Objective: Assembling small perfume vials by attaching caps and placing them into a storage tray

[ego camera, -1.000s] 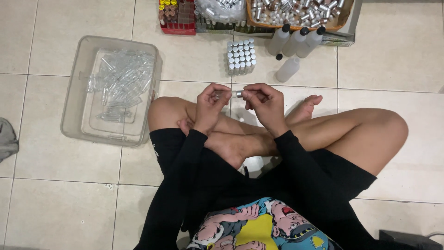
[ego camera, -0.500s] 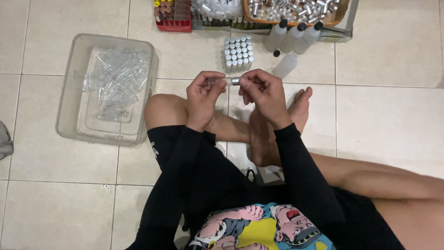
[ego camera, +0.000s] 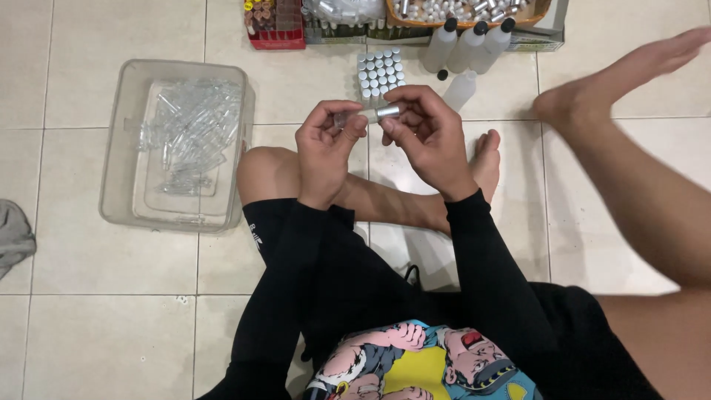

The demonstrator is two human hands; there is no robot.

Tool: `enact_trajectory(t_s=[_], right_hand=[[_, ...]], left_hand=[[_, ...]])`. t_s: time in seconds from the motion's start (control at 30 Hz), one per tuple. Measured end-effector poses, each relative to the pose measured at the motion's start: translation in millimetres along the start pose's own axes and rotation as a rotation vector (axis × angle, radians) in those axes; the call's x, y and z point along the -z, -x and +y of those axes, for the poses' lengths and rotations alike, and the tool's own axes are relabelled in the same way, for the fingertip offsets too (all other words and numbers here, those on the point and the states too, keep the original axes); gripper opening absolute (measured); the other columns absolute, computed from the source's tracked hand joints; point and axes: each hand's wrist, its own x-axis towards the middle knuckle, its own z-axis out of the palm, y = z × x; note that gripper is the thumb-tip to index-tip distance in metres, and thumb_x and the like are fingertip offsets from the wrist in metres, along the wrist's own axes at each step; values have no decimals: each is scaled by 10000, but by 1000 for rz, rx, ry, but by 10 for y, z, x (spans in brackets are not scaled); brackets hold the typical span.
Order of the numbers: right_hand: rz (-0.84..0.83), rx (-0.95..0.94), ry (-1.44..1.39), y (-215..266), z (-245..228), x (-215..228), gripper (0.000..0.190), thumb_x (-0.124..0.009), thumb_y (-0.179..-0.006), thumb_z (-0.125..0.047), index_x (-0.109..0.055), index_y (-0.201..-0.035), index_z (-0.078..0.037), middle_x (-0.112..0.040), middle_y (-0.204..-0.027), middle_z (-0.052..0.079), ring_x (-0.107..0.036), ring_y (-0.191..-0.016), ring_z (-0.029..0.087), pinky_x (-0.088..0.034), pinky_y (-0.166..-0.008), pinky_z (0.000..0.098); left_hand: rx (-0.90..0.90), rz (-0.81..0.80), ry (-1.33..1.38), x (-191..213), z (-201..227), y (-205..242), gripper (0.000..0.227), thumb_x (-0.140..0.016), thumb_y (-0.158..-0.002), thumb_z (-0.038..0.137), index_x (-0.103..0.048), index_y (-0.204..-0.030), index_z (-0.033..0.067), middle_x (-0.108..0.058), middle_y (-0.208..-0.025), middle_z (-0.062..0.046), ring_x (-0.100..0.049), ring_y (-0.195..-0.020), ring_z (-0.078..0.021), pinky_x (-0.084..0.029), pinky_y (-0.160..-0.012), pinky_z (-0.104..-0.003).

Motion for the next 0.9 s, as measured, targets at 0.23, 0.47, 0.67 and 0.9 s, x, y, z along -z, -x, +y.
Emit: enact_trajectory(t_s=[0.23,0.47,0.67,0.9], right_hand=[[-15,-20,53,156,-95,163,231,-659,-970,99,-607,-1195,96,-654,-904,162,-701,-754,197,-551,-680,268],[-29,79,177,64,-113,329,170,-709,-928,116,-659,-1090,116,-686,-913,206,-719,-729,239,-588,-679,309],[-23,55,253,70,-42,456,232,-752,-916,76,-694,-1140,62,-677,-852,140,-645,-755,171,-552,-734,317],[-7,-7,262,216,129,530,131,-705,-969,16,-676,-1092,51,-670,-708,119,-662,-642,192,-520,-656,312]], left_hand=[[23,-36,9,-119,108,27,196,-779,-925,63,-702,-1099,17,-633,-825,-36,-661,-765,-61,-593,-741,-219],[80,11,-17,-144,-305,32,166,-782,-929,97,-712,-1038,-7,-632,-719,-70,-653,-626,-84,-537,-582,-190],[111,-14,-39,-264,-196,-29,147,-764,-941,80,-712,-1037,-19,-635,-707,-80,-652,-620,-92,-525,-574,-199],[159,-74,-19,-246,-230,58,223,-800,-893,49,-718,-1096,8,-694,-808,-71,-700,-744,-85,-572,-714,-202]])
